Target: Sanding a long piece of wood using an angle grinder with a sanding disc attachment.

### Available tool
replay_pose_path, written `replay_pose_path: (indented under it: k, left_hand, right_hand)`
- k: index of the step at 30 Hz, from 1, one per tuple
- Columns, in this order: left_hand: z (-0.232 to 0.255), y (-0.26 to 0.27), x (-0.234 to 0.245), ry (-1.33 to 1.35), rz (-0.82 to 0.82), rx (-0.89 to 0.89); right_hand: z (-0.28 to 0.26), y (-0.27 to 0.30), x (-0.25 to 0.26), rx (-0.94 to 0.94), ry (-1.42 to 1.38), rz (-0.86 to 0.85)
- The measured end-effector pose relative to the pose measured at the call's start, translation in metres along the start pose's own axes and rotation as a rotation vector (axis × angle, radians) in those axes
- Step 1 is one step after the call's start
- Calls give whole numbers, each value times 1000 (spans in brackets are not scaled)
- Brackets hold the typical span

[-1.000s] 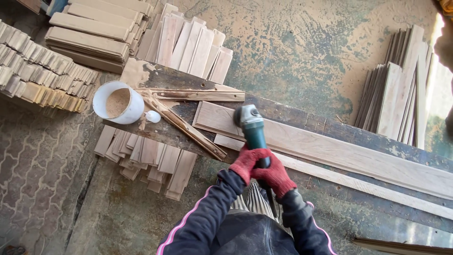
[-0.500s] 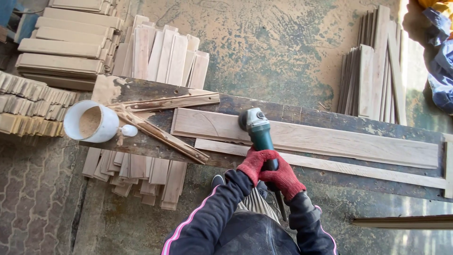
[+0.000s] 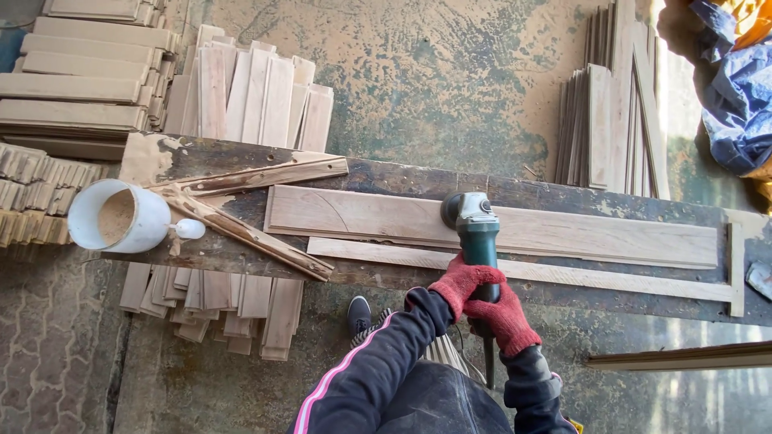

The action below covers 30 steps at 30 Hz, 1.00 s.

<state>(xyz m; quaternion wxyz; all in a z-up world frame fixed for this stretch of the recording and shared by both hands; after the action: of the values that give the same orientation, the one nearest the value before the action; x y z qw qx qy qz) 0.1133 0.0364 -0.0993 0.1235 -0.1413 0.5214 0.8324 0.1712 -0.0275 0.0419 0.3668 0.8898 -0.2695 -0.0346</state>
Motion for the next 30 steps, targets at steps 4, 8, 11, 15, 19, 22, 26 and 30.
replay_pose_path:
  k: [4, 8, 11, 15, 19, 22, 26, 30]
  left_hand:
    - [22, 13, 53, 58, 52, -14]
    - [38, 7, 119, 174, 67, -14]
    - [60, 26, 162, 208, 112, -25]
    - [86, 55, 207, 249, 176, -44]
    - [89, 59, 239, 266, 196, -43]
    - [98, 85, 234, 263, 239, -34]
    - [95, 88, 205, 294, 230, -32]
    - [67, 46, 177, 265, 178, -21]
  right_hand:
    - [-1, -6, -46, 8, 43, -75]
    - [-24, 10, -115, 59, 271, -191]
    - [-25, 23, -157, 57, 438, -255]
    - [-27, 43, -204, 37, 605, -336]
    - [4, 25, -227, 56, 687, -378]
    - [-2, 35, -224, 68, 641, -417]
    - [-1, 27, -200, 80, 640, -423]
    - [-20, 33, -157, 55, 605, -380]
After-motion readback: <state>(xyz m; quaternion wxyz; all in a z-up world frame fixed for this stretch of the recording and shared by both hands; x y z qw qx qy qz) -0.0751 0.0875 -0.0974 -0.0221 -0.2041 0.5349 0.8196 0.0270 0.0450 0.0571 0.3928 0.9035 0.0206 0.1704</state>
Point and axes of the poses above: each hand's wrist, its own y-axis away from the middle knuckle, its own x-axis out of the back of the hand, z = x × y, the point moved 9 cm from there along -y, towards the middle knuckle, and after that the axes turned 2 degrees about x, right-handed, at the moved point
